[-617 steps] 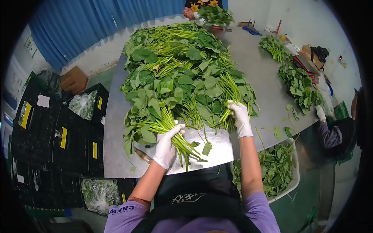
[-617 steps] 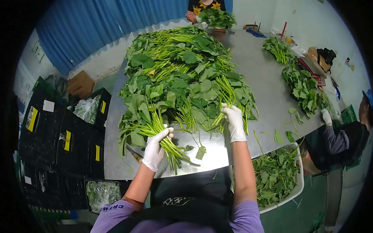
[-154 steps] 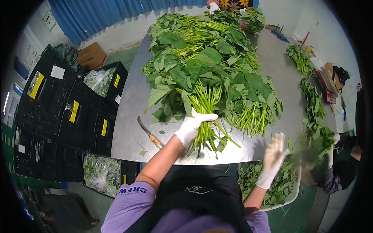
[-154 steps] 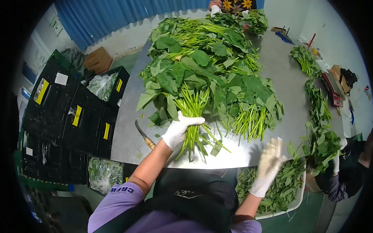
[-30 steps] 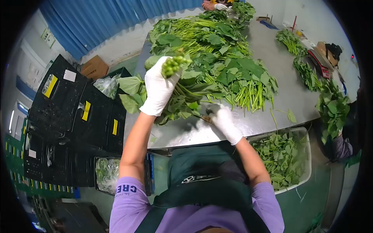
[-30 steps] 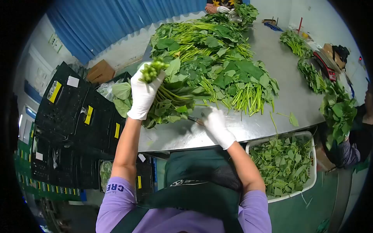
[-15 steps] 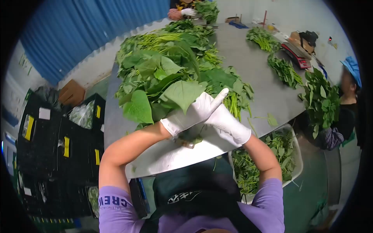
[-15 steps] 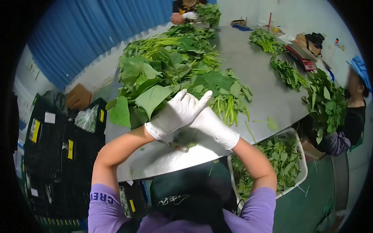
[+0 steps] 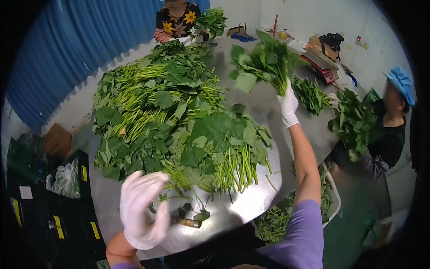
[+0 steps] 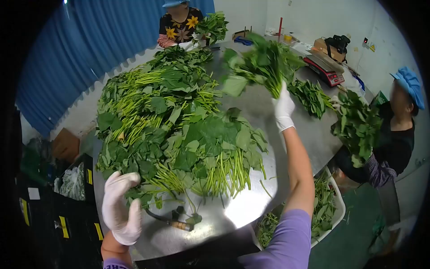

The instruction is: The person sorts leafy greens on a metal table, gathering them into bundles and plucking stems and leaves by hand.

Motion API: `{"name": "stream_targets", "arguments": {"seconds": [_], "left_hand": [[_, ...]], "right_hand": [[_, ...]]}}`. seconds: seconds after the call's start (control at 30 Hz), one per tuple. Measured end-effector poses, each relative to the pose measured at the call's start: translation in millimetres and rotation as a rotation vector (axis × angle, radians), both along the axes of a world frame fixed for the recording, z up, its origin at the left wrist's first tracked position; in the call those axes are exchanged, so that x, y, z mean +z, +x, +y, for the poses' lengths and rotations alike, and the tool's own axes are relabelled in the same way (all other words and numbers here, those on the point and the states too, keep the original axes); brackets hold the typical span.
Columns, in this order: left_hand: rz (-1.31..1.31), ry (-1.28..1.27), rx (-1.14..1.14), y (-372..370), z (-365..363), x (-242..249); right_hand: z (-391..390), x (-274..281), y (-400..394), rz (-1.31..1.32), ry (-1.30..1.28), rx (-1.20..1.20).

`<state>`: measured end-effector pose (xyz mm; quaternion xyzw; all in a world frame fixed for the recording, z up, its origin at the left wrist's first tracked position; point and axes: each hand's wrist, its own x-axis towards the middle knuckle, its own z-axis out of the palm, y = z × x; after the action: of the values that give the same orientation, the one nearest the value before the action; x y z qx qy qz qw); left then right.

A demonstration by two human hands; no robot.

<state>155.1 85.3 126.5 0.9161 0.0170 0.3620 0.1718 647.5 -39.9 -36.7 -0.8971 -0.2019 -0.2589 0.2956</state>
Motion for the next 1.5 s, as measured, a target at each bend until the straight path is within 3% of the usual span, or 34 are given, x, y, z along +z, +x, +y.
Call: {"name": "stream_targets", "arguments": {"seconds": [0.1, 0.17, 0.23, 0.3, 0.47, 0.5, 0.6, 0.63, 0.77, 0.83, 0.93, 1.0, 1.03, 1.1, 1.2, 1.33, 1.37, 1.5], "left_hand": [[-0.053, -0.212, 0.081, -5.2, 15.7, -12.2], [-0.12, -0.409, 0.11, -1.9, 20.6, -15.3], [-0.32, -0.721, 0.059, 10.6, 16.0, -11.5], [-0.469, -0.844, 0.148, 33.3, 4.8, 11.2], [-0.599, -0.836, 0.058, 55.7, 3.7, 26.6], [-0.634, -0.848, 0.039, 54.8, 3.3, 24.3], [-0.67, -0.851, 0.008, 50.9, 1.0, 24.8], [-0.683, -0.847, 0.002, 48.7, -0.1, 25.8], [-0.733, -0.828, -0.014, 34.1, -5.5, 31.0], [-0.759, -0.812, -0.027, 24.8, -11.2, 32.6], [-0.818, -0.777, -0.034, 7.3, -12.0, 36.6], [-0.853, -0.746, -0.065, -4.9, -14.4, 36.8], [-0.87, -0.728, -0.067, -13.7, -17.3, 35.9], [-0.91, -0.691, -0.062, -31.7, -18.8, 35.1], [-0.934, -0.657, -0.068, -52.8, -29.9, 36.7], [-0.925, -0.614, -0.062, -80.4, -33.2, 36.2], [-0.914, -0.582, -0.062, -87.2, -37.5, 35.6], [-0.932, -0.558, -0.01, -103.6, -46.4, 29.9]], "right_hand": [[-38.1, -89.9, 61.6, 0.183, -0.48, -0.28], [-33.9, -108.3, 52.3, 0.162, -0.484, -0.481], [-37.4, -113.7, 51.4, 0.114, -0.479, -0.447], [-36.7, -107.3, 52.4, 0.208, -0.518, -0.442], [-44.0, -98.2, 51.7, 0.311, -0.219, -0.394], [-43.7, -94.1, 30.9, 0.15, -0.292, -0.386], [-48.6, -92.1, -51.9, -0.246, -0.226, -0.02], [-49.6, -81.8, -91.3, -0.074, -0.265, 0.021], [-94.5, -64.2, -224.1, 0.128, -0.475, 0.384], [-136.5, -83.8, -260.2, 0.155, -0.632, 0.358], [-200.5, -85.9, -304.0, 0.09, -0.611, 0.188], [-242.6, -97.7, -322.5, 0.135, -0.719, 0.079], [-264.0, -110.8, -328.1, 0.281, -0.743, -0.025], [-279.8, -111.8, -332.7, 0.376, -0.487, -0.128], [-253.7, -85.3, -335.3, 0.236, -0.493, -0.043], [-164.1, -62.2, -355.0, 0.12, -0.4, 0.287], [-142.0, -52.6, -332.8, 0.197, -0.278, 0.463], [-70.4, -49.0, -338.6, 0.006, -0.299, 0.498]]}}
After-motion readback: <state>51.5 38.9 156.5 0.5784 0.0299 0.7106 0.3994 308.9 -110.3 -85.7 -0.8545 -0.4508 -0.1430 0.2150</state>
